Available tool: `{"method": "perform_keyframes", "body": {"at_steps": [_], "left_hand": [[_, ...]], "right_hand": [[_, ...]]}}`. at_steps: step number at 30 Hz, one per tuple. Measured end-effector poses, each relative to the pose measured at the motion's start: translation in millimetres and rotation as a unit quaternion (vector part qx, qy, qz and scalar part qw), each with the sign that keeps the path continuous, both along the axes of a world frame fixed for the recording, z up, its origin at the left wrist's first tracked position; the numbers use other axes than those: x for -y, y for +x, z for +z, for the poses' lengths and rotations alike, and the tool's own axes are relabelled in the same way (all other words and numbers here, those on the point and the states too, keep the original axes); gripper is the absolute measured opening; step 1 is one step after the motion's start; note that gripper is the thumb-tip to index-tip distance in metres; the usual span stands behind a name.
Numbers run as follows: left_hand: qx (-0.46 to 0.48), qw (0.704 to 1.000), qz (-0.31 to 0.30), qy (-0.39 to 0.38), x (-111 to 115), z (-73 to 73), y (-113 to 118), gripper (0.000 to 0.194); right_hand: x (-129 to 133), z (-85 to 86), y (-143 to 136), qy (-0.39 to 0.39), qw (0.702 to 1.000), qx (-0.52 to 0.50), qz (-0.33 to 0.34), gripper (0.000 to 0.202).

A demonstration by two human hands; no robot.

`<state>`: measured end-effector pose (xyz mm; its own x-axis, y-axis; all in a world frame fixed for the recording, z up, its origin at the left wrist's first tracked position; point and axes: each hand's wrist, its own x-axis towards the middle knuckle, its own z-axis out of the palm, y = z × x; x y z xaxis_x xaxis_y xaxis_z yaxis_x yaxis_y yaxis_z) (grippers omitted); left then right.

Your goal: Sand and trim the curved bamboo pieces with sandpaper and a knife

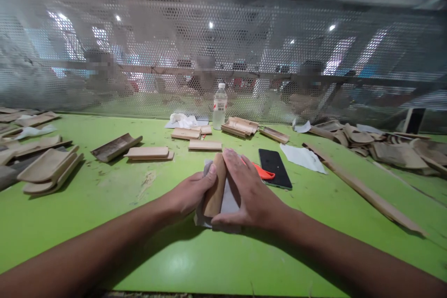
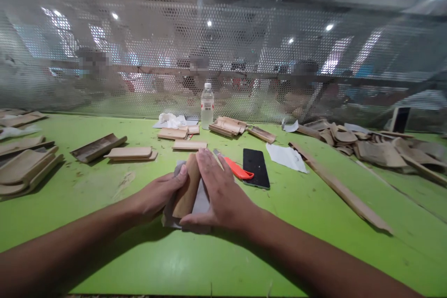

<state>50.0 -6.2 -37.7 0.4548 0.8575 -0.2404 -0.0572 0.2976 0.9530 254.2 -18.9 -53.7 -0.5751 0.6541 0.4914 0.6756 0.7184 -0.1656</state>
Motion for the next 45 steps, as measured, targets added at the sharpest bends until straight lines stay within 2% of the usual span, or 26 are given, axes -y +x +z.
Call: {"method": "perform_keyframes", "body": {"at_steps": [3, 8, 14, 16, 19, 21, 25, 30, 35, 37, 39, 41, 45], "left_hand": [[0.021, 0.999, 0.025, -0.017, 2, 2.9, 5, 0.057], [0.043, 0.993, 0.031, -0.101, 5, 13.9, 11, 0.067], [0.060, 0.992, -0.031, -0.103, 5, 2.6, 10, 0.077], [0.074, 0.994, -0.044, -0.066, 3, 0.2, 9, 0.073], [0.107, 0.993, -0.053, 0.007, 0, 1.4, 6, 0.053], [0.116, 0.991, -0.064, 0.021, -2, 3.5, 4, 0.045], [0.102, 0.992, -0.079, 0.014, -3, 6.8, 1, 0.042], [0.087, 0.993, -0.077, -0.007, -1, 10.1, 0, 0.047], [0.150, 0.987, -0.020, -0.048, 2, 13.8, 5, 0.031], [0.154, 0.986, -0.017, -0.056, 2, 13.4, 6, 0.029], [0.147, 0.987, -0.019, -0.059, 1, 12.0, 5, 0.030], [0.138, 0.988, -0.018, -0.059, 1, 10.5, 5, 0.029], [0.144, 0.988, -0.005, -0.055, 2, 10.4, 4, 0.028]], "right_hand": [[4, 3.6, -4, -0.025, 1.000, 0.003, 0.011, 0.138], [14, 8.9, -11, -0.050, 0.999, 0.005, 0.020, 0.137], [16, 10.6, -12, -0.050, 0.999, -0.003, 0.009, 0.134], [12, 12.3, -8, -0.048, 0.999, -0.015, 0.006, 0.125], [5, 15.0, -1, -0.030, 0.999, -0.040, -0.011, 0.112], [2, 16.5, 4, -0.020, 0.998, -0.053, -0.015, 0.108], [1, 19.7, 9, -0.021, 0.997, -0.077, -0.012, 0.101], [6, 19.3, 9, -0.042, 0.993, -0.101, -0.043, 0.092], [6, 16.8, 4, 0.038, 0.995, -0.075, 0.046, 0.090], [4, 19.4, 5, 0.040, 0.996, -0.074, 0.031, 0.087], [3, 21.5, 7, 0.013, 0.996, -0.082, -0.011, 0.084], [3, 21.2, 8, -0.010, 0.996, -0.083, -0.022, 0.084], [3, 17.0, 6, 0.018, 0.997, -0.057, 0.047, 0.090]]}}
